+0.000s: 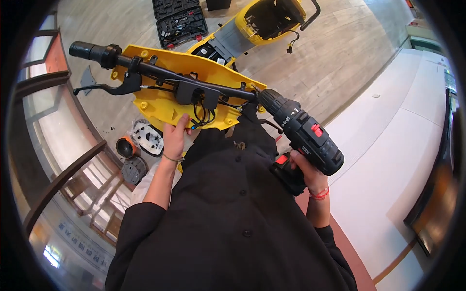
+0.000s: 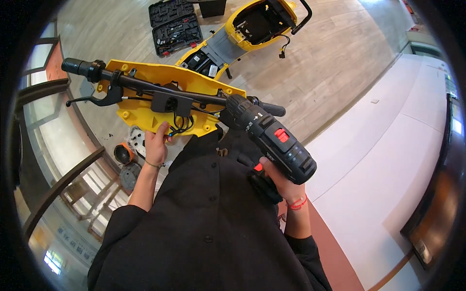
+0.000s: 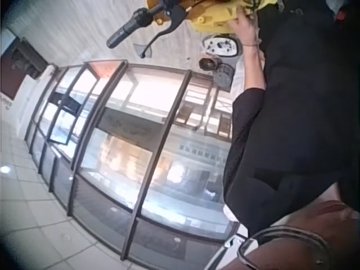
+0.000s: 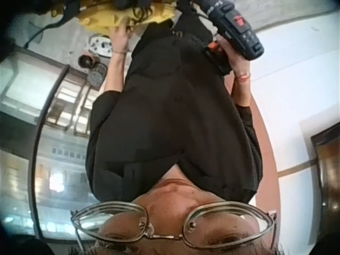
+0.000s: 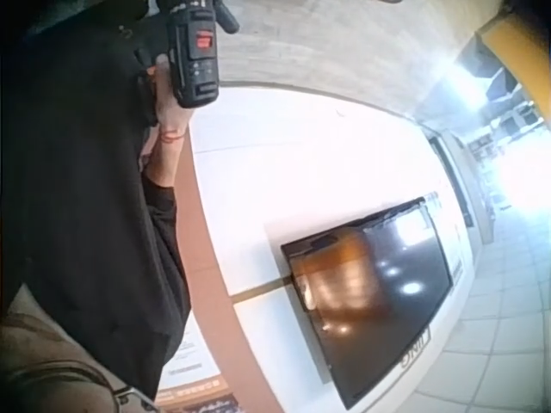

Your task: Dismantling and reassembling a motorcycle fairing component using a drill.

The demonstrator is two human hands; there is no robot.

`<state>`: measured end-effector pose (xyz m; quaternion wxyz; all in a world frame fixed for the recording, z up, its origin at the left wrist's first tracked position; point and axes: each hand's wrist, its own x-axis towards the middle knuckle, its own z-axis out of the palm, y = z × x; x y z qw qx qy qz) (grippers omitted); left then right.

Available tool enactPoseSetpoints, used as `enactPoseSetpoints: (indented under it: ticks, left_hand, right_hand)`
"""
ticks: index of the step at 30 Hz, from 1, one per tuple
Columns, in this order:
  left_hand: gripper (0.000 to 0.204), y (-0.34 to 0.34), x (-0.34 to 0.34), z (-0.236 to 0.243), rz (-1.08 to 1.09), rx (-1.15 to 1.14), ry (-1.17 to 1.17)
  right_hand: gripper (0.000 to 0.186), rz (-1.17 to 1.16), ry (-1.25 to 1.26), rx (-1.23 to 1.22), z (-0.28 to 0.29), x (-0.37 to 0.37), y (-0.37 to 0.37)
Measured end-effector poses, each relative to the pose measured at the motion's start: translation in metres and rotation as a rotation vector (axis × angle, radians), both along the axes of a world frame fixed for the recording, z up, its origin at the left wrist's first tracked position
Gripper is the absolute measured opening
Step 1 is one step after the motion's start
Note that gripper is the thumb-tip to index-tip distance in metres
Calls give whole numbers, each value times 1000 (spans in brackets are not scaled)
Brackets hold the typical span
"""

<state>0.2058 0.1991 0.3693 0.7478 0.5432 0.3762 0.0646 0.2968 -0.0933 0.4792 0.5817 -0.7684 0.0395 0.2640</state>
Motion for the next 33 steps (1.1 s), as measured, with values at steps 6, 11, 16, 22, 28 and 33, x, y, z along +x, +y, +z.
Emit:
enactPoseSetpoints:
  ticks: [6,11,16,22,28,33]
  left_hand:
    - [13,0,-1,2,2,24,58]
    - [17,-1,-5,7,-1,41,95]
    - [23,-8,-2,4,109,26,139]
    - [26,-16,-2,25,113,48,161]
    - [27,-21,-1,20,149,90,178]
    - [20,-28,-5,8,240,114,183]
  right_hand:
    - [12,-52,69,-12,-3,18,-22]
    - [12,-78,195,9,-4,42,-32]
    - [9,-62,184,58,-19,68,-47]
    - [9,5,190,58,-24,92,-49]
    - [8,34,220,76,-27,102,-45]
    - [7,62,233,58,-27,101,-49]
